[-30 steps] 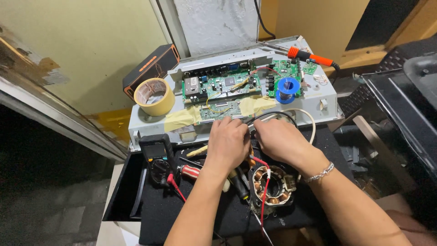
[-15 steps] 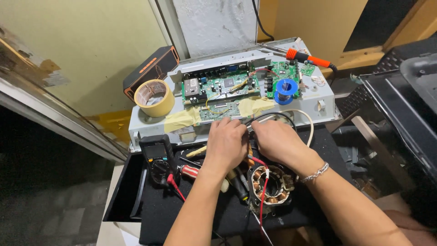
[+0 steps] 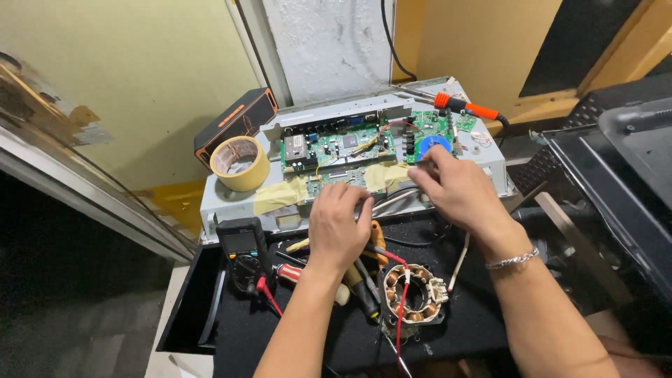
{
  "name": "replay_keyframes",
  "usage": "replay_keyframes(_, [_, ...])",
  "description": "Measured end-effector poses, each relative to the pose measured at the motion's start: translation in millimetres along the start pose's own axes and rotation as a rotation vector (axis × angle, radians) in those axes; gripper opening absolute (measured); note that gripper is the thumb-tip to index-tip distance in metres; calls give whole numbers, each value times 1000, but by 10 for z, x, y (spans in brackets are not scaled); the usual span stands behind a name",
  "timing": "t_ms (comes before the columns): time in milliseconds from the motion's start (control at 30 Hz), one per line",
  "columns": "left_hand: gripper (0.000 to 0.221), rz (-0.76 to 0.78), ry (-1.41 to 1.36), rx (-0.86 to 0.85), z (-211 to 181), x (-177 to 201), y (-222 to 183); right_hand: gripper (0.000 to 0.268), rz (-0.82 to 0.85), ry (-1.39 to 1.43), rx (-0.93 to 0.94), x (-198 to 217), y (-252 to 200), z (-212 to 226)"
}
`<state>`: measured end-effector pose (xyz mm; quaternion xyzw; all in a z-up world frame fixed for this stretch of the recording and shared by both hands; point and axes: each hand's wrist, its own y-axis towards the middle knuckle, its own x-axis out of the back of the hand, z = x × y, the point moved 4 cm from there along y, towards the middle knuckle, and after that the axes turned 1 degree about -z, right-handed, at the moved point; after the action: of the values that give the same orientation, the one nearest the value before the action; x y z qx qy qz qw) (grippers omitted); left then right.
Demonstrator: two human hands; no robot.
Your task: Soldering and testing electronic components on a circuit board using a soldering iron and multimeter.
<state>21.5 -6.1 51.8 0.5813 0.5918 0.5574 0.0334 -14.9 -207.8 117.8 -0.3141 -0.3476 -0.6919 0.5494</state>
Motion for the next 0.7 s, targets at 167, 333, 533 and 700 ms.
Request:
replay_keyframes(167, [7,-31,-89,51,-122,200,76,29,64,-109,68,-226,51,-81])
replay_keyframes(333, [7,-267,-429,246,-32,325,105,23,27,-188,80,-290,29,-49])
replay_keyframes(533, [8,-437,-788,468,13,488,108,22,152,-238,78,-400,28,-24])
replay_keyframes(700, [6,-461,-750,481,37,431,99,22,333,-253,79,-325,-7,76])
